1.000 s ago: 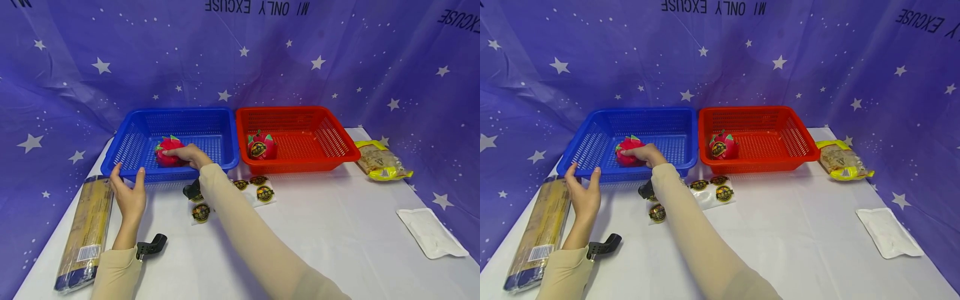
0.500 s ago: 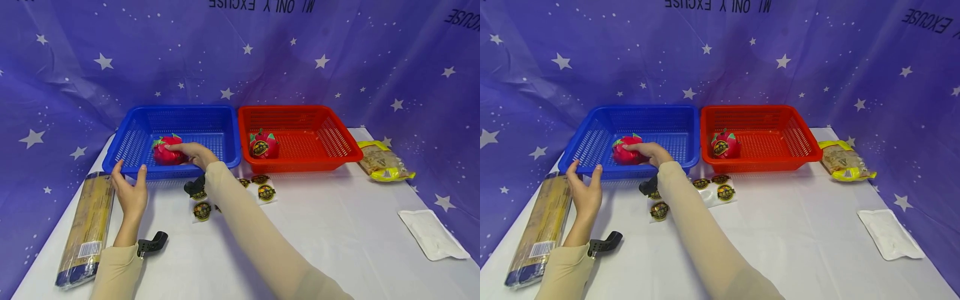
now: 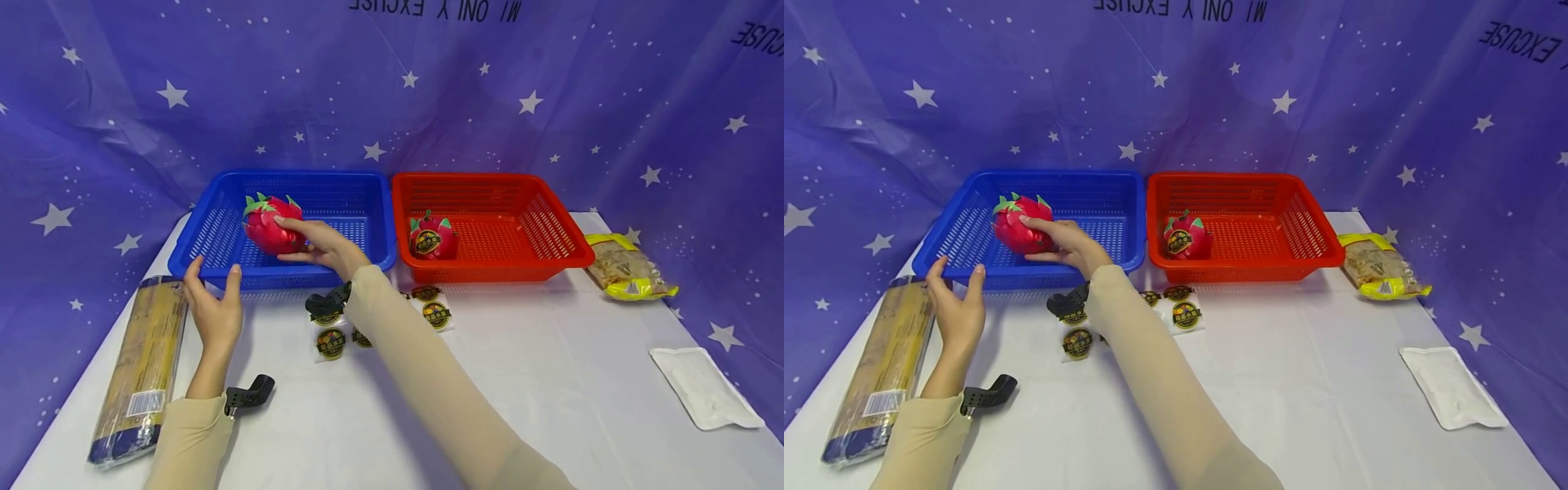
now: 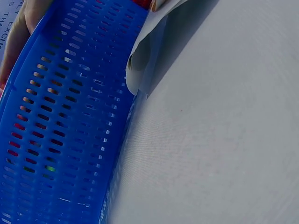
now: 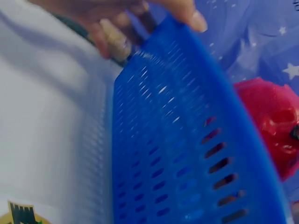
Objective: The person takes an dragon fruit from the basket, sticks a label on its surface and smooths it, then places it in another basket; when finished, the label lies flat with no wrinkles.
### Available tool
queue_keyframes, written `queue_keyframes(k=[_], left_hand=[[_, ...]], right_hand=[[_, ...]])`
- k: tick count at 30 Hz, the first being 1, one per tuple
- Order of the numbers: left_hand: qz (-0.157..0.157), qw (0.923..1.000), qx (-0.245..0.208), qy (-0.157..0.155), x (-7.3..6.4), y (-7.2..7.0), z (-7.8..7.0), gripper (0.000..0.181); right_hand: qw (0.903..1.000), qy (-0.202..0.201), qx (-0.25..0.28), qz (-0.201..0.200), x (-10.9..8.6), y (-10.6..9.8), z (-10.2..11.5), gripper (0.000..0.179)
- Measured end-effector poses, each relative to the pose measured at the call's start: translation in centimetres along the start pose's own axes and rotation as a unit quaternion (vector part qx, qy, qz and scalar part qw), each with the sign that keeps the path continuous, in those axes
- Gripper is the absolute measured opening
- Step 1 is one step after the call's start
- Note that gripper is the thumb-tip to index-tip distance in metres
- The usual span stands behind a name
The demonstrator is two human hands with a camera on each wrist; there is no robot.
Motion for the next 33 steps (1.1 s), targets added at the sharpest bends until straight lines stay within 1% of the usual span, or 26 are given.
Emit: queue_keyframes(k=[4, 8, 12, 16, 17, 19, 21, 23, 25, 27, 33], left_hand=[[0.002, 1.0, 0.0, 0.003, 0.2, 0.0, -0.1, 0.06], [0.001, 1.0, 0.001, 0.003, 0.4, -0.3, -0.4, 0.06], [0.003, 1.0, 0.004, 0.005, 0.3, -0.2, -0.5, 0.061], [0.005, 0.9999, 0.004, 0.008, 0.1, 0.0, -0.4, 0.062], [0.002, 1.0, 0.003, 0.008, 0.1, -0.1, -0.3, 0.062], [-0.004, 1.0, 0.002, 0.009, 0.0, -0.2, -0.3, 0.061], [-0.008, 0.9999, 0.002, 0.008, -0.1, -0.2, -0.3, 0.061], [-0.009, 0.9999, 0.002, 0.007, -0.2, -0.3, -0.3, 0.06], [-0.006, 1.0, 0.0, 0.005, -0.2, -0.3, -0.3, 0.06], [-0.003, 1.0, 0.001, 0.006, -0.2, -0.2, -0.3, 0.061], [0.007, 0.9999, -0.001, 0.008, -0.1, 0.0, -0.2, 0.061]], right_hand=[[0.9991, -0.037, 0.001, 0.018, -1.4, 0.4, 1.5, 0.057], [0.9961, -0.08, -0.017, 0.033, -4.0, 1.0, 3.3, 0.059], [0.9912, -0.119, -0.034, 0.047, -7.8, 0.8, 4.4, 0.056], [0.9847, -0.158, -0.053, 0.049, -12.0, -0.1, 4.5, 0.06], [0.9827, -0.166, -0.068, 0.046, -13.0, -0.3, 4.4, 0.061], [0.9773, -0.178, -0.11, 0.03, -15.0, -0.8, 3.9, 0.064], [0.97, -0.182, -0.161, 0.002, -17.0, -1.7, 3.0, 0.066], [0.9626, -0.174, -0.206, -0.028, -18.7, -2.7, 1.8, 0.068], [0.9591, -0.161, -0.227, -0.051, -20.2, -3.6, 0.2, 0.071], [0.959, -0.147, -0.233, -0.064, -21.5, -4.5, -1.6, 0.073], [0.9707, -0.114, -0.2, -0.068, -24.2, -6.1, -6.6, 0.073]])
Point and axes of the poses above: each hand's wrist, its own x-axis towards the middle knuckle, its own y-axis out of the palm, z = x × y, the point moved 9 cm from there along x, towards the middle knuckle, and after that the axes turned 7 degrees about -x, right-handed, at the moved point
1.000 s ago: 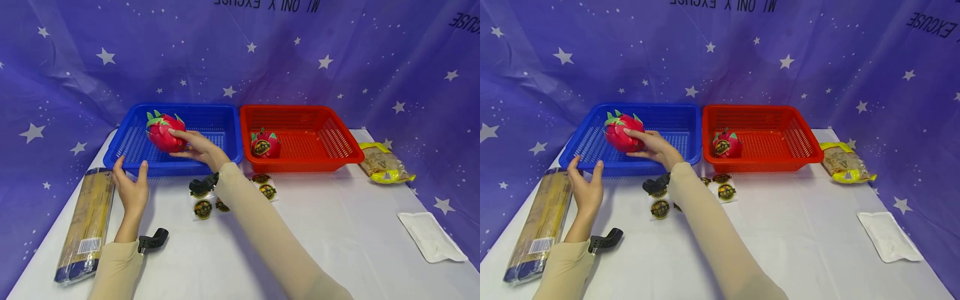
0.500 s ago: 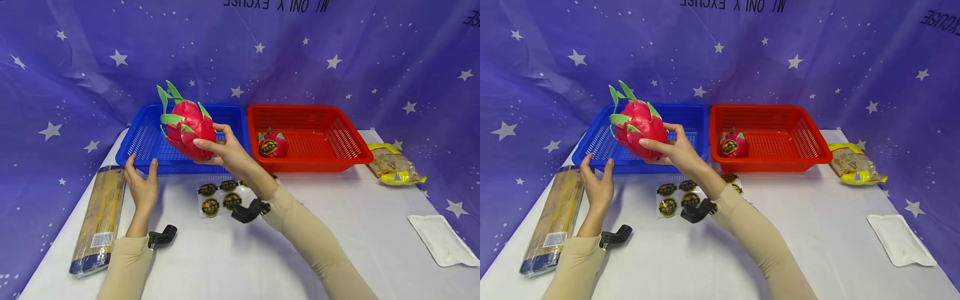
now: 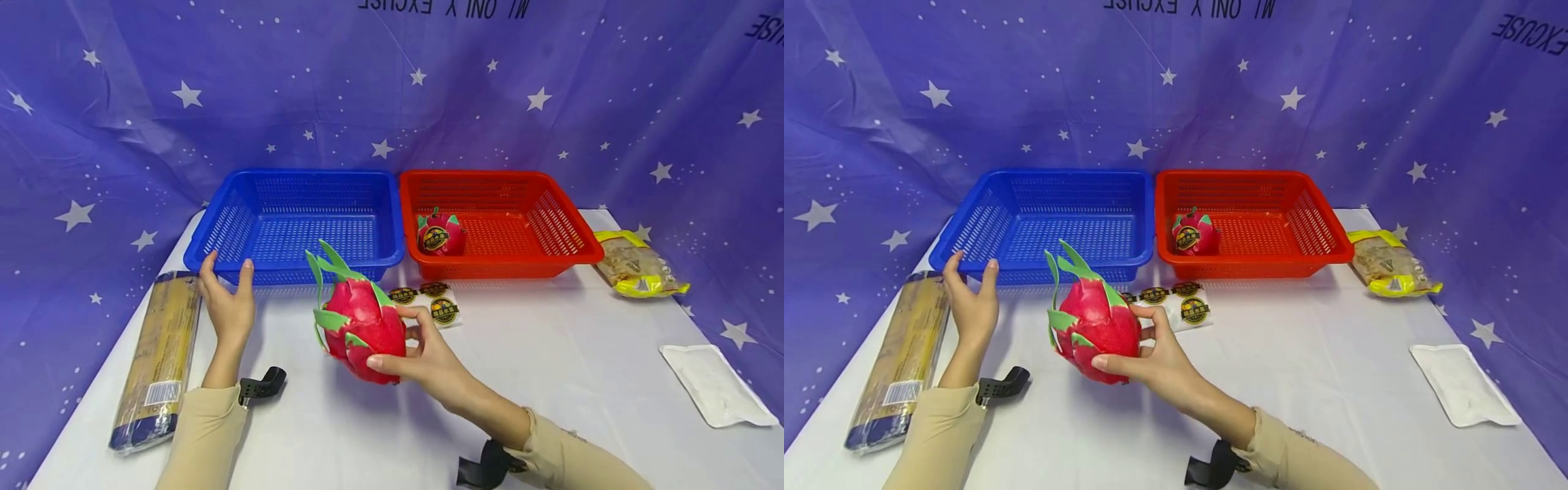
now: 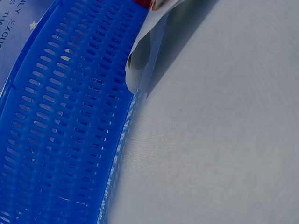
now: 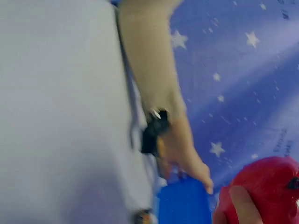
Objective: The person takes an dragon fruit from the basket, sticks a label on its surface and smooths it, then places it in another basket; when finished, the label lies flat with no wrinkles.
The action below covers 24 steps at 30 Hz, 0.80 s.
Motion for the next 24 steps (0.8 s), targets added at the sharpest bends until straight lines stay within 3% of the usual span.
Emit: queue_keyframes(k=[8, 13, 24], left_hand=[[-0.003, 1.0, -0.001, 0.001, 0.2, 0.0, 0.0, 0.06], [0.005, 1.0, -0.006, 0.002, 0.1, 0.3, 0.0, 0.062], [0.008, 1.0, -0.001, -0.004, 0.0, 0.1, 0.1, 0.063]], right_hand=[[0.9994, 0.027, -0.009, -0.02, -3.5, 0.4, -4.7, 0.074], [0.9973, 0.067, 0.001, -0.031, -5.0, 0.6, -7.3, 0.077], [0.9923, 0.101, 0.013, -0.07, -6.7, 0.3, -9.9, 0.079]])
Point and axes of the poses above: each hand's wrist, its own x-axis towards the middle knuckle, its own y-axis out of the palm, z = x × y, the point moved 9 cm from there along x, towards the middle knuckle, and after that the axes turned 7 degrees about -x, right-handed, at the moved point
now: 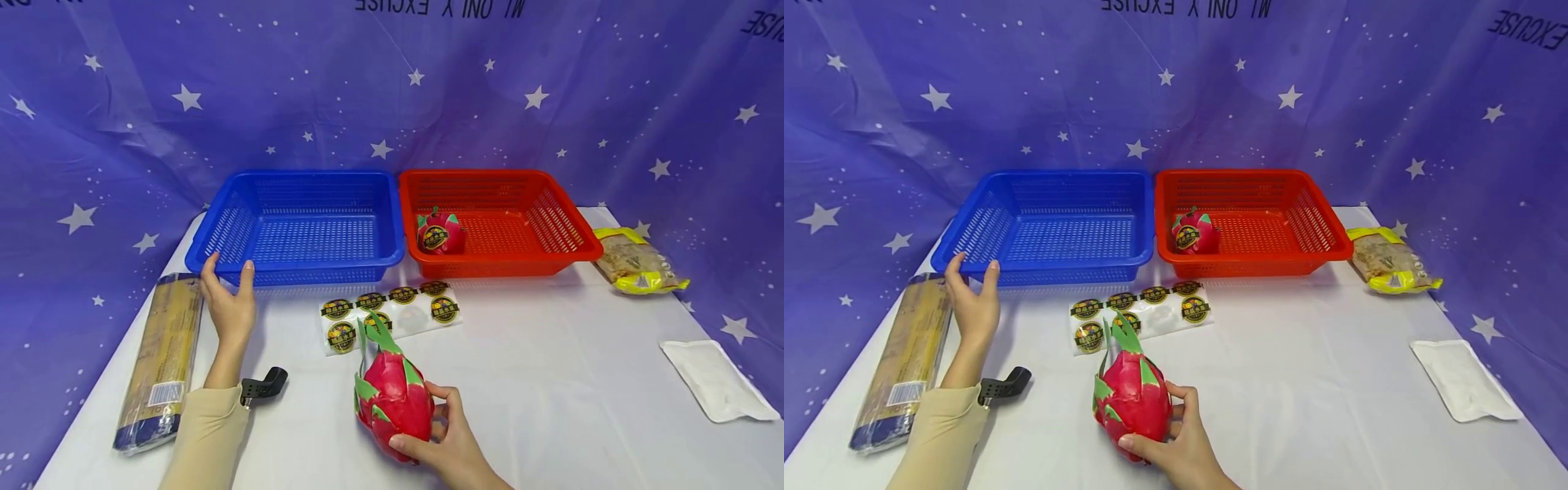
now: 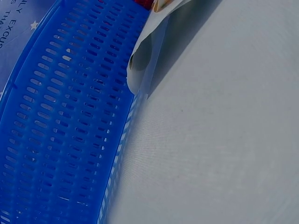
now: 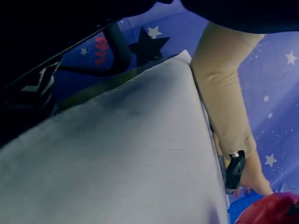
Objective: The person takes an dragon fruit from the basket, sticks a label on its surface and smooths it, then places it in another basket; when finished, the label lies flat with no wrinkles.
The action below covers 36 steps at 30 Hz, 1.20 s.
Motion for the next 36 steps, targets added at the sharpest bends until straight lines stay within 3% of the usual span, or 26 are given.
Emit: queue_keyframes(k=[7, 14, 22, 36], left_hand=[[0.002, 1.0, 0.001, -0.005, 0.0, -0.1, 0.1, 0.063], [-0.004, 1.0, 0.002, -0.003, 0.0, -0.2, -0.1, 0.061], [0.001, 1.0, 0.0, -0.005, 0.0, 0.0, -0.1, 0.061], [0.003, 0.9999, 0.001, -0.01, -0.1, 0.0, 0.0, 0.06]], right_hand=[[0.9994, -0.01, -0.031, -0.012, 0.3, -0.1, -0.1, 0.079], [0.9983, 0.007, -0.054, -0.022, 0.6, 0.0, 0.2, 0.08], [0.9967, -0.017, -0.075, -0.025, 0.8, 0.1, 1.0, 0.074], [0.9964, -0.044, -0.072, 0.011, 1.1, -0.3, 1.4, 0.073]])
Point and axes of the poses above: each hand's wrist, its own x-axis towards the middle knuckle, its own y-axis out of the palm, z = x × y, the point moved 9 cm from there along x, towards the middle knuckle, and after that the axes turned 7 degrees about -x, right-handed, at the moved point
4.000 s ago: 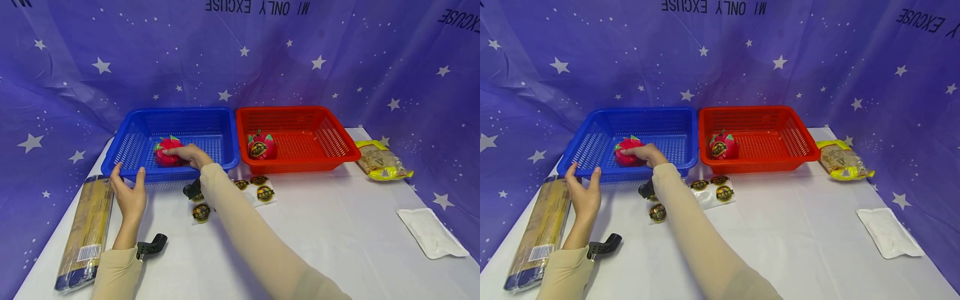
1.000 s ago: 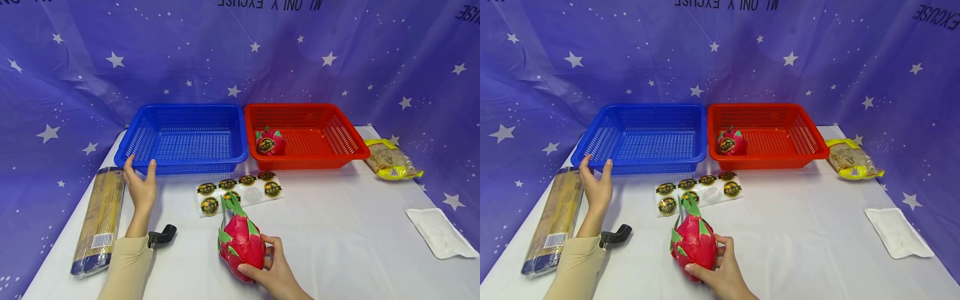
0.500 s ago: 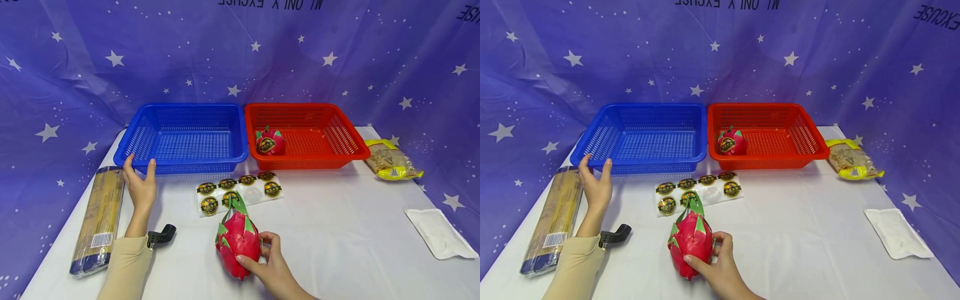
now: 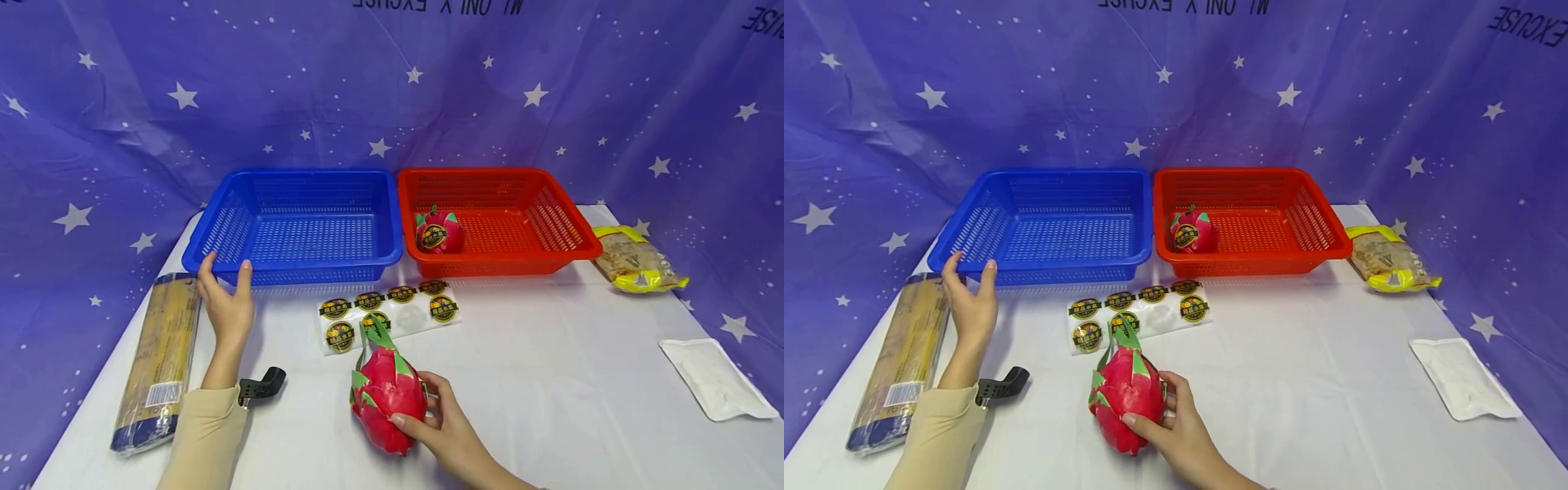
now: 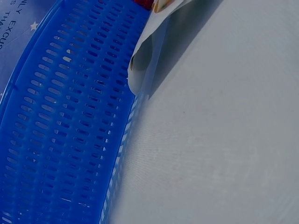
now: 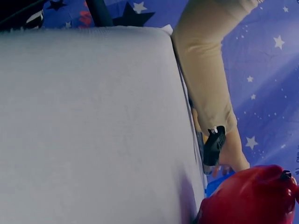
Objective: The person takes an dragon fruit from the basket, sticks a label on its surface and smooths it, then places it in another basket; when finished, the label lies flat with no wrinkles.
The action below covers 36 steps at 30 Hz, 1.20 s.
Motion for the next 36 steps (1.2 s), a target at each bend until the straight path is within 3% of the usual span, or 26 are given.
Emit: queue_keyframes(k=[7, 9, 11, 13, 15, 17, 18, 20, 23, 26, 28, 30, 32, 33, 36], left_hand=[[-0.014, 0.9999, -0.003, 0.002, -0.2, -0.2, -0.3, 0.066], [-0.037, 0.9993, -0.007, 0.006, -0.4, -0.3, -0.4, 0.07], [-0.081, 0.9965, -0.012, 0.014, -0.8, -0.8, -0.8, 0.072], [-0.151, 0.9876, -0.022, 0.038, -1.5, -1.7, -1.6, 0.069], [-0.212, 0.9735, -0.046, 0.072, -2.4, -2.6, -3.0, 0.059], [-0.247, 0.9602, -0.082, 0.101, -3.5, -3.1, -4.6, 0.047], [-0.249, 0.9568, -0.101, 0.112, -3.9, -3.1, -5.4, 0.043], [-0.228, 0.9561, -0.133, 0.126, -4.6, -2.5, -6.7, 0.037], [-0.188, 0.9612, -0.158, 0.126, -5.4, -1.3, -7.5, 0.03], [-0.142, 0.9688, -0.165, 0.118, -6.1, 0.2, -7.2, 0.027], [-0.092, 0.9793, -0.153, 0.096, -6.4, 1.5, -6.5, 0.03], [-0.022, 0.9912, -0.123, 0.042, -6.9, 3.0, -5.4, 0.037], [0.06, 0.9949, -0.076, -0.028, -7.6, 4.6, -3.9, 0.046], [0.101, 0.9916, -0.051, -0.062, -8.0, 5.3, -3.1, 0.05], [0.195, 0.9699, 0.001, -0.146, -9.2, 6.7, -1.2, 0.062]], right_hand=[[0.9999, -0.003, 0.014, 0.007, 0.0, -0.5, 0.2, 0.07], [0.9999, -0.005, 0.009, 0.002, 0.0, -0.8, 0.2, 0.068], [0.9999, -0.01, 0.002, -0.008, 0.1, -1.1, 0.2, 0.066], [0.9997, -0.015, -0.005, -0.017, 0.2, -1.5, 0.2, 0.064], [0.9995, -0.018, -0.007, -0.027, 0.5, -1.9, 0.2, 0.062], [0.9991, -0.015, -0.007, -0.04, 0.8, -2.4, 0.0, 0.06], [0.9989, -0.011, -0.004, -0.045, 1.0, -2.7, -0.1, 0.059], [0.9983, -0.002, 0.006, -0.057, 1.5, -3.3, -0.4, 0.058], [0.997, 0.016, 0.03, -0.07, 2.2, -4.3, -0.9, 0.056], [0.995, 0.023, 0.06, -0.077, 2.8, -5.5, -1.1, 0.053], [0.9932, 0.025, 0.081, -0.079, 3.2, -6.4, -1.1, 0.051], [0.9913, 0.028, 0.098, -0.083, 3.6, -7.5, -1.2, 0.049], [0.9894, 0.032, 0.113, -0.084, 4.0, -8.6, -1.2, 0.048], [0.9883, 0.032, 0.122, -0.086, 4.2, -9.2, -1.2, 0.047], [0.9858, 0.026, 0.138, -0.092, 4.9, -10.6, -1.0, 0.046]])
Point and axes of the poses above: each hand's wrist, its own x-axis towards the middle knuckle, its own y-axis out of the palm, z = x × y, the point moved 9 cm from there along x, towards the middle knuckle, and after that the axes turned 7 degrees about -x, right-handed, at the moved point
